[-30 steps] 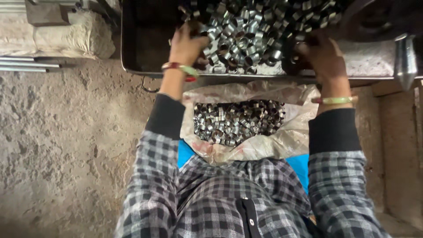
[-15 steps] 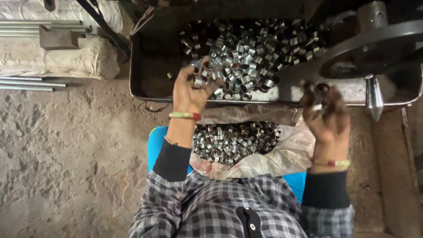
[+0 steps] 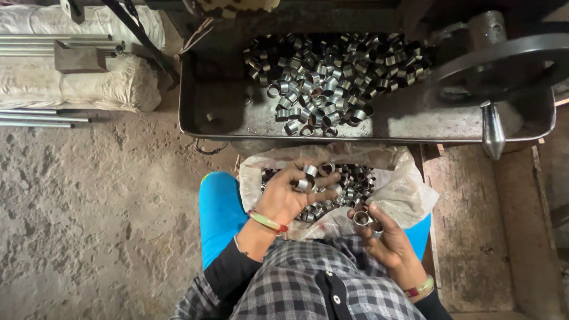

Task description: The person sits on a blue stool and repeatedly scoops small cylindrical metal parts from a white sack into a metal tray using both hands. The parts are transferred in handfuls and accumulate in the tray.

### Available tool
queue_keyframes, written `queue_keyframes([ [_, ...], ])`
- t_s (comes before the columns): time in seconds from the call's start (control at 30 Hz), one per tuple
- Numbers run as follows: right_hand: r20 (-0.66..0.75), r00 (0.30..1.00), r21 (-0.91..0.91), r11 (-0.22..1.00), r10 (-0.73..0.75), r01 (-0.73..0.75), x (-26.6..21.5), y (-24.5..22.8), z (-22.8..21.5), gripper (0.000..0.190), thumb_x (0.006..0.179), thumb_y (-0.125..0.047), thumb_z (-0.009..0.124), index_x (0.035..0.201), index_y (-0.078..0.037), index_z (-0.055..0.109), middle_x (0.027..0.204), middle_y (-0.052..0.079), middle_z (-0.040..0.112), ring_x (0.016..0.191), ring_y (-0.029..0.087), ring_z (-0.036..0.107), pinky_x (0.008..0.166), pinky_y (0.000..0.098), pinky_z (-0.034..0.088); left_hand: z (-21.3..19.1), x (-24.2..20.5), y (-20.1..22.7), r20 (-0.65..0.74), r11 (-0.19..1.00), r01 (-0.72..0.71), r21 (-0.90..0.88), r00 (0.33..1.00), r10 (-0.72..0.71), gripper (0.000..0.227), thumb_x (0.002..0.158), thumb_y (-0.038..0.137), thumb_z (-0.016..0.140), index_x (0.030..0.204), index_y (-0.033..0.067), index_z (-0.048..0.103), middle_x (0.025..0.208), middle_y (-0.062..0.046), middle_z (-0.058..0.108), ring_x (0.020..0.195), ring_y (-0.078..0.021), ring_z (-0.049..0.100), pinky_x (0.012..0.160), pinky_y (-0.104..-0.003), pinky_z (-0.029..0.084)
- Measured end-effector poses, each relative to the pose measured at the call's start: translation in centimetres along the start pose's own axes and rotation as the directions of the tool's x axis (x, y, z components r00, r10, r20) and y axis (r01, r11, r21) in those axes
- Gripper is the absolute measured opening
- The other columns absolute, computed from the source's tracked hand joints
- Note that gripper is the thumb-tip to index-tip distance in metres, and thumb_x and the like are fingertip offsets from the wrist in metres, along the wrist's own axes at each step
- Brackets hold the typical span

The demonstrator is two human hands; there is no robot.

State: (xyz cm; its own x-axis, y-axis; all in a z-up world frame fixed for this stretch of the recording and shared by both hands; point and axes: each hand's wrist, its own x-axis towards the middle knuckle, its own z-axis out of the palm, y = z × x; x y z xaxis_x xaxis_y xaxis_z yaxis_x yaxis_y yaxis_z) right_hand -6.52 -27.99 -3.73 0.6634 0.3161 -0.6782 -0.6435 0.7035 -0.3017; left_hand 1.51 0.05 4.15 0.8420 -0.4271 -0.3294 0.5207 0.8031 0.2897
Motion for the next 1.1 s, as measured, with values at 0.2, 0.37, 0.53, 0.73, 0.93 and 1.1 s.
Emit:
queue_keyframes([
  [0.2, -0.067, 0.998, -0.032, 0.999, -0.008, 0.005, -0.9, 0.7, -0.9, 0.031, 0.097, -0.029, 0.069, 0.112, -0.002, 0.064, 0.111, 0.021, 0.071, 0.066, 0.014, 0.067, 0.052, 0.019, 0.058, -4.8, 1.0, -2.7, -0.136, 0.686, 0.033, 0.727, 0.986, 0.097, 0.047, 0.094, 0.008, 0.053, 0.141, 0.0103, 0.056, 0.123, -0.021, 0.065, 0.12, -0.0562, 0.058, 0.083, -0.038, 0.056],
  [0.37, -0.031, 0.99, -0.128, 0.983, -0.137, 0.132, -1.5, 0.3, 1.9, 0.033, 0.1, -0.027, 0.065, 0.116, 0.002, 0.063, 0.118, 0.021, 0.07, 0.083, 0.023, 0.071, 0.07, 0.0324, 0.063, -6.7, 1.5, -4.6, -0.15, 0.523, -0.013, 0.852, 0.952, 0.268, 0.045, 0.091, 0.011, 0.058, 0.136, 0.0097, 0.058, 0.125, -0.011, 0.064, 0.105, -0.0338, 0.064, 0.09, -0.047, 0.058],
  [0.53, 0.122, 0.955, -0.171, 0.942, -0.27, 0.289, -1.4, 0.2, 6.3, 0.048, 0.105, -0.028, 0.055, 0.133, 0.01, 0.06, 0.125, 0.024, 0.068, 0.106, 0.033, 0.069, 0.096, 0.0455, 0.057, -5.9, 0.6, -6.4, -0.146, 0.968, 0.251, -0.016, 0.957, -0.251, 0.043, 0.084, 0.007, 0.049, 0.125, 0.0007, 0.058, 0.121, -0.015, 0.066, 0.101, -0.0394, 0.067, 0.083, -0.067, 0.058],
  [0.73, 0.13, 0.976, -0.069, 0.981, -0.172, 0.182, -0.5, 0.1, 8.9, 0.046, 0.102, -0.03, 0.051, 0.133, 0.003, 0.055, 0.131, 0.02, 0.065, 0.111, 0.036, 0.07, 0.098, 0.0486, 0.055, -7.0, 0.0, -8.0, -0.167, 0.986, 0.114, 0.125, 0.982, -0.092, 0.038, 0.09, 0.006, 0.049, 0.124, -0.0029, 0.062, 0.117, -0.017, 0.063, 0.107, -0.0377, 0.066, 0.088, -0.062, 0.057],
  [0.93, 0.204, 0.927, -0.478, 0.794, -0.316, 0.376, -0.2, 0.5, 7.8, 0.032, 0.103, -0.025, 0.055, 0.115, 0.005, 0.059, 0.138, 0.019, 0.068, 0.107, 0.026, 0.07, 0.094, 0.035, 0.057, -9.4, -0.2, -7.0, -0.322, 0.926, 0.012, 0.378, 0.939, 0.119, 0.034, 0.085, 0.003, 0.047, 0.112, 0.0, 0.067, 0.118, -0.011, 0.069, 0.106, -0.0229, 0.068, 0.086, -0.04, 0.062],
  [1.1, 0.375, 0.794, -0.927, -0.195, -0.479, 0.32, 1.4, 0.6, 7.6, 0.018, 0.09, -0.018, 0.073, 0.09, -0.001, 0.068, 0.116, 0.011, 0.076, 0.092, 0.025, 0.074, 0.076, 0.036, 0.058, -7.2, -1.6, -5.3, -0.099, 0.653, -0.251, 0.714, 0.888, 0.449, 0.022, 0.093, -0.001, 0.052, 0.11, -0.0001, 0.066, 0.104, -0.009, 0.072, 0.094, -0.0206, 0.071, 0.082, -0.034, 0.061],
])
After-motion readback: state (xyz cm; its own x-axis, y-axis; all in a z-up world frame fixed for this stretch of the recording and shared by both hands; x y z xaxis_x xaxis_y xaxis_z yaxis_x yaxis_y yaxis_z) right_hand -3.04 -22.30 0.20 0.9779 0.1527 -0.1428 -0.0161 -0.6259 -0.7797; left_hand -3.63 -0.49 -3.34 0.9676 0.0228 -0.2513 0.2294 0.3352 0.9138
